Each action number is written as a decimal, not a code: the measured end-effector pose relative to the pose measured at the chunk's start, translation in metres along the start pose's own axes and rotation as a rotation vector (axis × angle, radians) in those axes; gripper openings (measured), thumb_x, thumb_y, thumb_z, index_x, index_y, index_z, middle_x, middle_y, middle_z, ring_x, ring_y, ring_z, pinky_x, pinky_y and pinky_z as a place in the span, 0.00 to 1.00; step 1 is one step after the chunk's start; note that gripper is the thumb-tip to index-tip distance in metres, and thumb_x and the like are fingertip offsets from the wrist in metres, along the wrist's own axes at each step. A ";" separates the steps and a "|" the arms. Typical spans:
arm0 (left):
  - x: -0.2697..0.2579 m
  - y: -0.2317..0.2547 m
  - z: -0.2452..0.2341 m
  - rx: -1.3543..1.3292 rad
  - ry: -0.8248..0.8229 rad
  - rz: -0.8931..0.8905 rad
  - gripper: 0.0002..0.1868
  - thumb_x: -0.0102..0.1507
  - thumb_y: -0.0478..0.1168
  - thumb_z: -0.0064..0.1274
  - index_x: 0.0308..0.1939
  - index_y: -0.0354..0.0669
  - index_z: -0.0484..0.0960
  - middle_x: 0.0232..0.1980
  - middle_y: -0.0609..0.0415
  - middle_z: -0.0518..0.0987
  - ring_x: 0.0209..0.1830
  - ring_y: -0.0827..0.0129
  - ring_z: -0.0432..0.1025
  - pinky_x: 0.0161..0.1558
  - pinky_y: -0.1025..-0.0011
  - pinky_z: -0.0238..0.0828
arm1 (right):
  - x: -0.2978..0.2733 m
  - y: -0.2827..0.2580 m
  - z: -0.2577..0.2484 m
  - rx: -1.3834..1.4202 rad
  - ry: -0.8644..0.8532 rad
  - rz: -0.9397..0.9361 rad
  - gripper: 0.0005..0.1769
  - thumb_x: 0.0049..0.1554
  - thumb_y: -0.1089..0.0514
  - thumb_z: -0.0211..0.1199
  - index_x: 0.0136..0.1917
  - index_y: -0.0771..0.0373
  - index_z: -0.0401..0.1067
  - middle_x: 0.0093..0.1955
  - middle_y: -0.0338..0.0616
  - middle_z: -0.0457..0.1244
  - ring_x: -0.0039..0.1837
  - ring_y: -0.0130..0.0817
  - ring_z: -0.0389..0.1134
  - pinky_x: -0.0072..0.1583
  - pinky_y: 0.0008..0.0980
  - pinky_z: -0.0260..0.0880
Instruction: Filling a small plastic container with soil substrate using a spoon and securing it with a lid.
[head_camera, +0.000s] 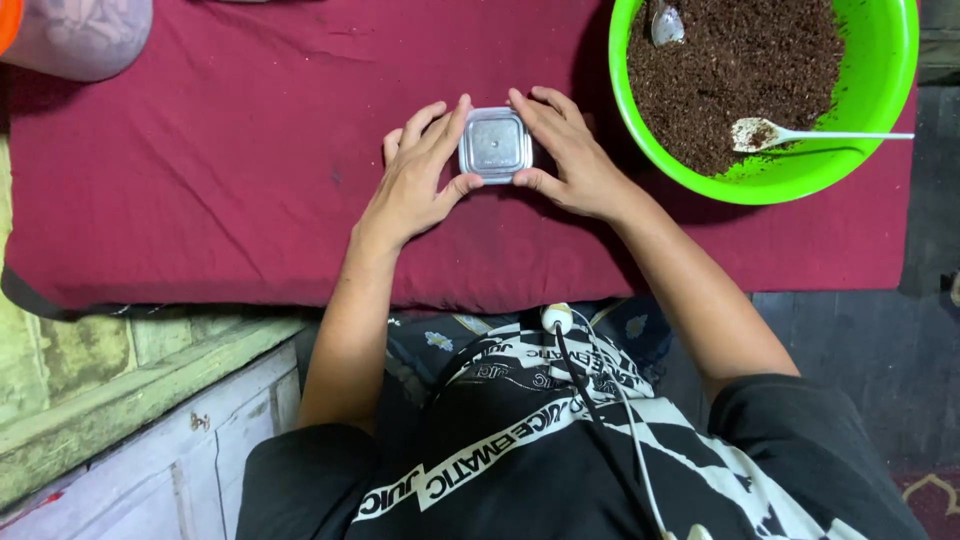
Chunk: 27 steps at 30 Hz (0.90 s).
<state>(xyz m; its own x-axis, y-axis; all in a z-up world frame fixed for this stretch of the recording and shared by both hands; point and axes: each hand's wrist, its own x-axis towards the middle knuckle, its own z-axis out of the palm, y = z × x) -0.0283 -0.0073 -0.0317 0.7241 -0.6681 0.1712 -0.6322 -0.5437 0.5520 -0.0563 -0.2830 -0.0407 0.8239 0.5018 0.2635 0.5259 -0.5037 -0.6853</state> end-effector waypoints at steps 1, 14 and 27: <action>0.001 0.000 0.000 0.007 0.008 0.004 0.42 0.74 0.68 0.35 0.83 0.53 0.42 0.79 0.48 0.67 0.80 0.50 0.54 0.67 0.47 0.50 | 0.001 0.000 0.000 -0.006 0.003 -0.009 0.46 0.67 0.33 0.53 0.86 0.57 0.39 0.81 0.61 0.53 0.83 0.59 0.43 0.79 0.60 0.47; -0.003 0.002 0.011 0.127 0.055 0.002 0.43 0.75 0.71 0.21 0.83 0.46 0.40 0.76 0.45 0.72 0.76 0.54 0.60 0.62 0.56 0.53 | -0.003 -0.003 0.002 -0.011 -0.002 0.004 0.43 0.70 0.34 0.49 0.86 0.55 0.38 0.77 0.65 0.56 0.79 0.57 0.51 0.74 0.57 0.56; 0.000 0.002 0.009 0.143 0.032 -0.010 0.57 0.65 0.79 0.36 0.82 0.45 0.41 0.71 0.49 0.75 0.76 0.57 0.59 0.63 0.55 0.53 | -0.004 -0.001 -0.001 0.062 0.028 0.055 0.47 0.66 0.37 0.57 0.85 0.62 0.40 0.82 0.62 0.49 0.81 0.56 0.52 0.78 0.52 0.51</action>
<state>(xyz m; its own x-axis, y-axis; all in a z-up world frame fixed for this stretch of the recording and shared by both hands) -0.0318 -0.0130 -0.0383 0.7377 -0.6467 0.1936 -0.6559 -0.6187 0.4325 -0.0596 -0.2849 -0.0408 0.8571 0.4545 0.2425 0.4665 -0.4851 -0.7396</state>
